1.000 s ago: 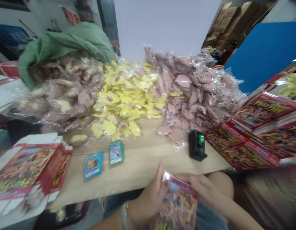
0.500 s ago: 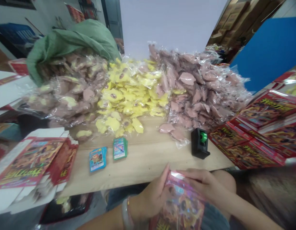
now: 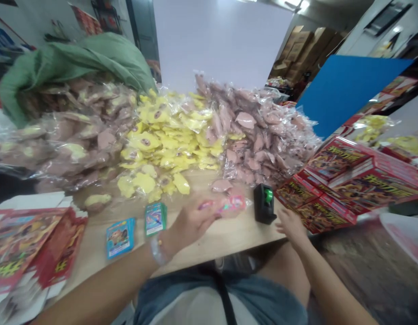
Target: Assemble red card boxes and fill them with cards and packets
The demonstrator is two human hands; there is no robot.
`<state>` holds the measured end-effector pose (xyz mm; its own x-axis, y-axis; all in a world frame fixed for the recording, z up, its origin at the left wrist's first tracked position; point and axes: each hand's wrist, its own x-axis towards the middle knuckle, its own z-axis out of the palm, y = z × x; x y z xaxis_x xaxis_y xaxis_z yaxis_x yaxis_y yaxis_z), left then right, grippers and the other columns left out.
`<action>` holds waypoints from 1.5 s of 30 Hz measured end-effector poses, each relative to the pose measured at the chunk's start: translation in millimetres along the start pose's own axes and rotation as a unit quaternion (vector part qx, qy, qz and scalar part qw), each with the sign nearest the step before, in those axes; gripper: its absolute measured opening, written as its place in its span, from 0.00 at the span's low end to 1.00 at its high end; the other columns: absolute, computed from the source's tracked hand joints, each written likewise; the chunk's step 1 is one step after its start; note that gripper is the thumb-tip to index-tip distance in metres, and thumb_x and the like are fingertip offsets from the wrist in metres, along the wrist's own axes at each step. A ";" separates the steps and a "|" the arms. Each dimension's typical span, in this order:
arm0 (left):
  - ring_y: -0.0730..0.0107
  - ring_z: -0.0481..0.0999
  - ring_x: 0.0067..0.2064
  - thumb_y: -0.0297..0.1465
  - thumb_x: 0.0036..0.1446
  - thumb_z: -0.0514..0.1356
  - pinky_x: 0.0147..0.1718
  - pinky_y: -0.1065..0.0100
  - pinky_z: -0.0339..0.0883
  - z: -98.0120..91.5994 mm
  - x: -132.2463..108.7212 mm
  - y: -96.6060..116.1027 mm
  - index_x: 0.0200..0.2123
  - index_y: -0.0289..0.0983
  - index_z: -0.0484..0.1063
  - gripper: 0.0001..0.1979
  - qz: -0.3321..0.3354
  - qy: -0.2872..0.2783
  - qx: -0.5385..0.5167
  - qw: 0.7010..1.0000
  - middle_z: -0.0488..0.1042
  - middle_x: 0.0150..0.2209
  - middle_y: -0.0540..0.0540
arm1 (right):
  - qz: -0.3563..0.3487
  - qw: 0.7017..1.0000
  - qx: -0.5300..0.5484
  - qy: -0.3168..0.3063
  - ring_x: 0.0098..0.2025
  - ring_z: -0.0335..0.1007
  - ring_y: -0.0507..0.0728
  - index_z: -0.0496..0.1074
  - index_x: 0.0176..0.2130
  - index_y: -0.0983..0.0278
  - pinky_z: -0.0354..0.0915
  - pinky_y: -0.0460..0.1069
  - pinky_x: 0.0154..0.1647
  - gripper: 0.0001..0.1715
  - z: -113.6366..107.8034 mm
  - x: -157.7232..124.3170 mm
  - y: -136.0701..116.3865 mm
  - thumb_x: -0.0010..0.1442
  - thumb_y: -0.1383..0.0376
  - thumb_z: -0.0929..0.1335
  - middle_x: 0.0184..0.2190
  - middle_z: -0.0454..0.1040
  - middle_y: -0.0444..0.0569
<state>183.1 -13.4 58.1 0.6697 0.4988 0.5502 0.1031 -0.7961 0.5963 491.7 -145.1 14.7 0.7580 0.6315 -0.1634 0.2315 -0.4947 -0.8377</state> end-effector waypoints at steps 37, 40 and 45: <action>0.60 0.66 0.54 0.31 0.57 0.54 0.48 0.61 0.66 -54.0 -13.0 12.6 0.62 0.36 0.33 0.37 -0.214 -0.028 -0.047 0.975 0.64 0.54 0.37 | -0.083 0.984 0.021 -0.159 0.34 0.71 0.61 0.68 0.40 0.66 0.67 0.51 0.33 0.25 117.8 -75.5 -44.8 0.46 0.52 0.68 0.32 0.75 0.51; 0.54 0.54 0.60 0.36 0.53 0.59 0.56 0.56 0.56 -77.6 -73.5 -27.2 0.60 0.34 0.46 0.36 -0.288 -0.023 0.114 0.950 0.54 0.60 0.35 | -0.130 0.968 -0.115 -0.179 0.34 0.72 0.65 0.71 0.37 0.68 0.67 0.55 0.33 0.25 151.3 -67.5 -49.3 0.50 0.50 0.64 0.31 0.75 0.56; 0.54 0.58 0.59 0.34 0.49 0.62 0.56 0.55 0.54 -114.2 -165.4 -72.2 0.54 0.34 0.59 0.29 -0.348 -0.128 0.243 0.896 0.60 0.57 0.35 | -0.449 0.825 -0.259 -0.224 0.52 0.63 0.63 0.64 0.53 0.65 0.61 0.57 0.50 0.25 222.9 -93.3 -88.6 0.57 0.59 0.62 0.51 0.67 0.58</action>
<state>-19.1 0.7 -9.2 0.4593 0.8871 -0.0457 0.8283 -0.4091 0.3829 264.5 -27.0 -12.0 -0.1363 0.9823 0.1283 0.8949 0.1777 -0.4094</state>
